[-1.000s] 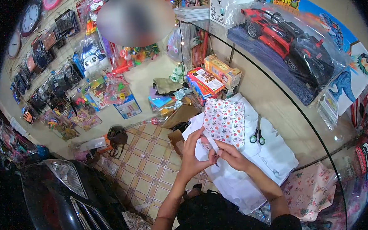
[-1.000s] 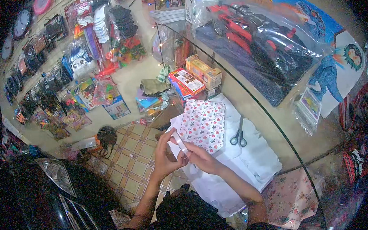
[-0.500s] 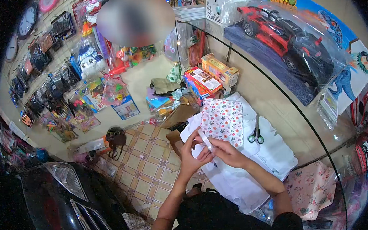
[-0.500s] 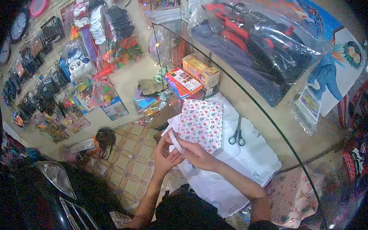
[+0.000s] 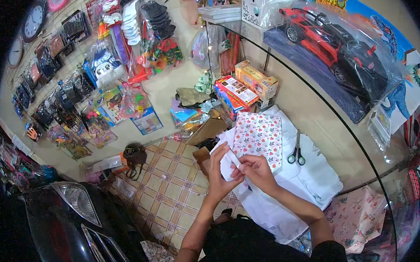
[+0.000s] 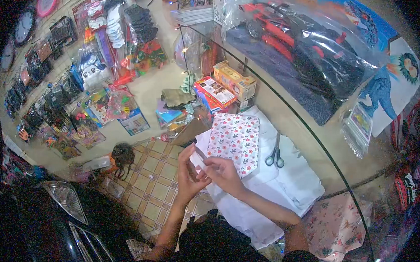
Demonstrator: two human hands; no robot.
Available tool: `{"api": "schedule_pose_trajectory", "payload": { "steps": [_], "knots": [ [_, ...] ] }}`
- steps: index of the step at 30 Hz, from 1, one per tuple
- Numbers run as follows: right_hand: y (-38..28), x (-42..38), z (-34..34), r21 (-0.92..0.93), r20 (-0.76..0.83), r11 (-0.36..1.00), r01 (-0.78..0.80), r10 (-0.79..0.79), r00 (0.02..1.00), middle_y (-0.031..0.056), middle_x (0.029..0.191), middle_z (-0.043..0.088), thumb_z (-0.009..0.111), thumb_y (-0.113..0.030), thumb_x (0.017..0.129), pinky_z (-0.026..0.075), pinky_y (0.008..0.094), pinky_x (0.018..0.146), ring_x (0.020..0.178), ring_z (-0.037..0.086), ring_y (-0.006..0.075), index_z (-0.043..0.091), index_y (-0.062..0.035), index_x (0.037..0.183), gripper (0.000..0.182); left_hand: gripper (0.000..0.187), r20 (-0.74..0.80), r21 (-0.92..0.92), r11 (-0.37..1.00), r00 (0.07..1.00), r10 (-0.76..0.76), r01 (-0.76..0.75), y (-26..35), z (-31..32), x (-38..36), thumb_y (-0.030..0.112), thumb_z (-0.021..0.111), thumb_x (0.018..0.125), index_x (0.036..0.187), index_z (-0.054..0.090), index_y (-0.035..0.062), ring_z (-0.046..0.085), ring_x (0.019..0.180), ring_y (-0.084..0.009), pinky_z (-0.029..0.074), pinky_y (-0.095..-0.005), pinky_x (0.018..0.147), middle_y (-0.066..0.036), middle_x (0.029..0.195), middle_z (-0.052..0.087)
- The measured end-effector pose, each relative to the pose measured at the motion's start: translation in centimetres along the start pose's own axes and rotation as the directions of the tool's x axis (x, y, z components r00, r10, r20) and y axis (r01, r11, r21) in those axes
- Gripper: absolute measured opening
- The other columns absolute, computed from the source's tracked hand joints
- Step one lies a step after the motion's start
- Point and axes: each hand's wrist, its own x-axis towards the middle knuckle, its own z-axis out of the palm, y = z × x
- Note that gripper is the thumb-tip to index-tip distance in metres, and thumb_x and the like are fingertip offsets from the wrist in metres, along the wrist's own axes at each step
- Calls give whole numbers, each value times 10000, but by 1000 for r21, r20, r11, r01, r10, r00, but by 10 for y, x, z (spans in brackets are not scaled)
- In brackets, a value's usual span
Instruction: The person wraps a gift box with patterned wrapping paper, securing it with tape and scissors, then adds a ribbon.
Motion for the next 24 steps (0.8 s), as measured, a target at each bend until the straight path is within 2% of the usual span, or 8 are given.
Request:
{"api": "schedule_pose_trajectory", "payload": {
  "steps": [1,4,7,10,13,16,19,24],
  "knots": [
    [-1,1,-1,-9,-24,1000,0,0,1000,147,865,671,492,-83,961,550,286,698,795,672,181,563,99,1067,222,868,6,58,996,998,62,-62,0,-1,1,135,838,616,1371,411,109,437,1268,-288,355,-407,1042,-161,1407,421],
    [3,3,-1,2,-69,999,39,-39,997,155,868,670,504,-64,951,553,297,711,804,672,192,532,105,1121,242,786,25,84,992,995,94,-96,-5,0,-2,135,802,658,1358,445,137,421,1283,-327,331,-431,1008,-152,1427,406],
    [5,4,-3,30,-49,999,16,-15,999,161,879,672,502,-68,954,554,305,722,808,672,198,498,107,1175,282,779,84,91,994,995,53,-60,-14,3,-8,139,798,667,1362,447,156,404,1305,-322,314,-433,1019,-163,1462,371],
    [-2,5,-3,46,-72,999,-4,8,997,169,902,675,496,-80,961,553,305,732,809,673,201,502,112,1177,289,821,141,260,941,972,186,-218,-11,-5,-1,163,810,674,1392,415,118,372,1332,-335,299,-440,1033,-174,1484,343],
    [-8,6,-1,54,-75,998,-17,21,997,177,922,677,489,-84,967,552,305,738,814,675,203,532,116,1142,269,905,8,24,998,999,49,-49,12,-6,7,180,839,653,1417,371,56,372,1338,-340,298,-443,1069,-185,1485,340],
    [-9,7,3,24,-45,1000,9,-8,999,184,941,677,493,-81,964,556,312,736,826,680,210,563,115,1096,246,989,-8,-115,990,996,-86,84,-1,-5,10,176,863,621,1431,322,5,397,1324,-320,305,-426,1098,-191,1475,351],
    [-6,10,3,-25,-33,999,45,-46,998,182,933,678,503,-75,958,562,323,731,833,684,221,580,112,1059,225,989,103,-132,983,988,-117,130,-2,-11,13,147,867,602,1423,331,15,418,1312,-287,320,-402,1105,-183,1440,391],
    [5,11,4,-25,-77,998,50,-51,996,174,906,677,518,-61,949,568,335,737,827,688,233,589,110,1000,192,934,92,-234,965,991,-101,120,-13,-9,11,95,847,617,1403,345,34,383,1339,-274,309,-409,1113,-161,1419,396]
  ]
}}
